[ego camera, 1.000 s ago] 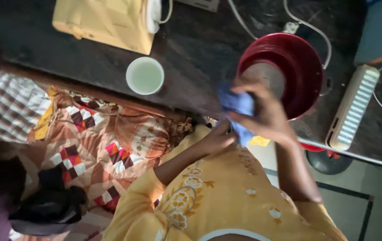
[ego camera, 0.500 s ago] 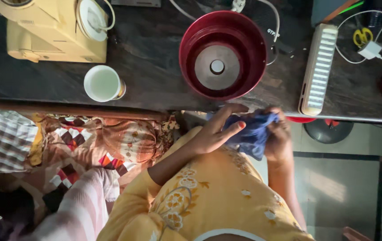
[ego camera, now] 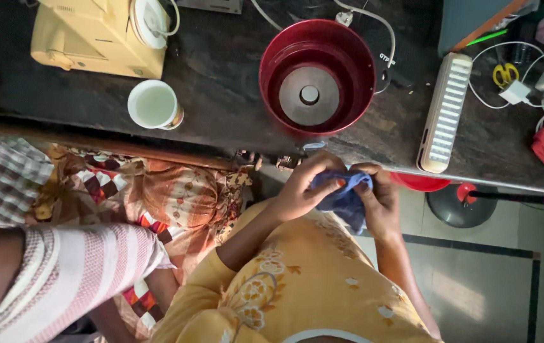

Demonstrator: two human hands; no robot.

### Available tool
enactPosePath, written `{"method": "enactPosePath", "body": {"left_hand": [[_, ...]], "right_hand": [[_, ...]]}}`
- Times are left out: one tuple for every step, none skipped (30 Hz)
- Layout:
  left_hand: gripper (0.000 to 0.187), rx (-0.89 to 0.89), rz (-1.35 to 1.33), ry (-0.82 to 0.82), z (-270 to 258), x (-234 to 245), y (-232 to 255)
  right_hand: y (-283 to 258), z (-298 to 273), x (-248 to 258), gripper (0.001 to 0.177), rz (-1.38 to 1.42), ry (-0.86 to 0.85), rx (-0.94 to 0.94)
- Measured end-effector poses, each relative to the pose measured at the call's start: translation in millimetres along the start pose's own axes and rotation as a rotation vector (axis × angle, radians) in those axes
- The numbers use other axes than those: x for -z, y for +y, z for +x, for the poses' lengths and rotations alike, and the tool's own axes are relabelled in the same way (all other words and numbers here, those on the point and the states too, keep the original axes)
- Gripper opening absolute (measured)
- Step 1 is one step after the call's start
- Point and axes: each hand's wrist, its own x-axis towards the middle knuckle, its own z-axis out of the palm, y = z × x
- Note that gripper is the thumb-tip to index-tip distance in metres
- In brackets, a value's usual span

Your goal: The person wipes the interior and exterior of a red electric kettle using a blue cloth.

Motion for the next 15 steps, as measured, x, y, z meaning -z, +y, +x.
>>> {"method": "enactPosePath", "body": {"left_hand": [[0.021, 0.007, 0.032, 0.048, -2.1, -1.9, -0.6], [0.023, 0.014, 0.063, 0.096, -3.8, -4.3, -1.3], [0.025, 0.02, 0.096, 0.145, -5.4, -6.2, -1.9], [0.023, 0.037, 0.123, 0.148, -7.6, -7.8, -2.0], [0.021, 0.051, 0.15, 0.152, -9.3, -8.8, -1.7], [0.02, 0.065, 0.178, 0.155, -11.2, -10.0, -0.6], [0.021, 0.046, 0.199, 0.164, -13.3, -12.1, 1.0], [0.022, 0.026, 0.22, 0.172, -15.4, -14.5, 3.3], [0.023, 0.006, 0.243, 0.18, -16.6, -14.8, 5.9], [0.023, -0.033, 0.257, 0.186, -17.3, -14.1, 9.0], [0.023, -0.069, 0.273, 0.189, -18.6, -12.1, 13.0], [0.023, -0.106, 0.289, 0.192, -19.6, -9.3, 17.2], [0.021, -0.087, 0.274, 0.185, -20.2, -6.0, 21.4], [0.02, -0.067, 0.259, 0.177, -20.3, -2.0, 25.7], [0.018, -0.048, 0.244, 0.169, -20.4, 2.2, 30.2]], "right_hand": [[-2.0, -1.9, -0.4, 0.022, 0.011, -0.036, -0.026], [-4.7, -4.1, -1.1, 0.024, 0.022, -0.072, -0.052], [-7.9, -5.6, -1.9, 0.026, 0.033, -0.109, -0.077], [-12.2, -7.6, -1.9, 0.029, 0.033, -0.156, -0.073], [-16.5, -8.9, -1.7, 0.033, 0.032, -0.204, -0.067], [-19.8, -9.8, -2.6, 0.037, 0.03, -0.251, -0.061], [-21.7, -10.7, -4.2, 0.034, 0.006, -0.236, -0.069], [-22.9, -11.7, -6.0, 0.032, -0.019, -0.22, -0.078], [-23.3, -12.2, -8.6, 0.031, -0.042, -0.204, -0.084], [-23.7, -13.1, -11.1, 0.032, -0.036, -0.193, -0.102], [-23.6, -14.9, -14.8, 0.034, -0.027, -0.18, -0.121], [-23.6, -16.1, -18.6, 0.036, -0.018, -0.168, -0.139], [-23.6, -18.1, -22.6, 0.037, -0.013, -0.163, -0.138], [-23.4, -20.3, -26.9, 0.038, -0.009, -0.158, -0.137], [-23.1, -22.1, -31.2, 0.039, -0.004, -0.153, -0.136]]}}
